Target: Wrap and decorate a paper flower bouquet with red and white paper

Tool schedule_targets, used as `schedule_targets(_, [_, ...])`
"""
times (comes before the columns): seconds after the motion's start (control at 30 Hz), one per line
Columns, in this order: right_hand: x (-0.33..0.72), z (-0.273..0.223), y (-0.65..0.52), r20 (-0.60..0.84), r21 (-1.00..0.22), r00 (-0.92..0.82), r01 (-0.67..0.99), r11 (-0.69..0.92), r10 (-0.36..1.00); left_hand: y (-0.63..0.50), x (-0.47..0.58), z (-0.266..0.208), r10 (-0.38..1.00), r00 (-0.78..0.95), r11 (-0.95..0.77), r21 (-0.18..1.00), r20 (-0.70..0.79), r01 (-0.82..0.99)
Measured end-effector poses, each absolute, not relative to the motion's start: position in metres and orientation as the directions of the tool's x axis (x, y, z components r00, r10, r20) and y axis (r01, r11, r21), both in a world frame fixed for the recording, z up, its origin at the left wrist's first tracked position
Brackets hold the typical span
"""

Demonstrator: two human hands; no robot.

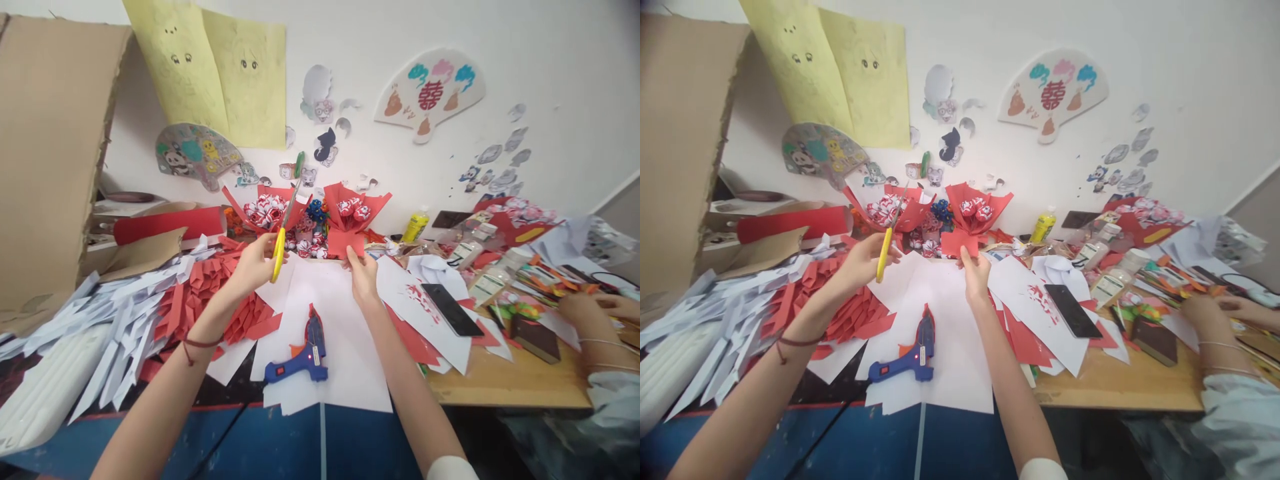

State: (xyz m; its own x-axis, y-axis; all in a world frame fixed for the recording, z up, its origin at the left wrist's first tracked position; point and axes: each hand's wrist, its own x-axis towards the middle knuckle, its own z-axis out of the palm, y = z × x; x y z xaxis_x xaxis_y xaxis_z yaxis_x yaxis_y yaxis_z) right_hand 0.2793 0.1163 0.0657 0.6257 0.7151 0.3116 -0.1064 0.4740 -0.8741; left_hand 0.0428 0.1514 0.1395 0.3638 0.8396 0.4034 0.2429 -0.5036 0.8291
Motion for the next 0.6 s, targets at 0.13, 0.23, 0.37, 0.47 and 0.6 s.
schedule_targets(0.13, [0.276,0.069,0.122,0.33,-0.883,0.519,-0.126,0.453,0.788,0.161,0.059,0.116,0.809,0.409,-0.516,0.843,0.422,0.151])
schedule_targets(0.23, [0.275,0.067,0.12,0.356,-0.881,0.486,-0.111,0.46,0.798,0.169,0.057,0.102,0.78,0.43,-0.585,0.775,0.455,0.241])
schedule_targets(0.37, [0.277,0.066,0.115,0.378,-0.881,0.528,-0.046,0.47,0.76,0.176,0.048,0.09,0.706,0.52,-0.694,0.615,0.48,0.375])
schedule_targets(0.47, [0.278,0.067,0.113,0.386,-0.885,0.551,-0.006,0.466,0.74,0.179,0.045,0.084,0.681,0.557,-0.727,0.525,0.475,0.442])
schedule_targets(0.6, [0.275,0.065,0.113,0.393,-0.873,0.565,-0.019,0.487,0.726,0.179,0.048,0.08,0.699,0.559,-0.705,0.557,0.445,0.439])
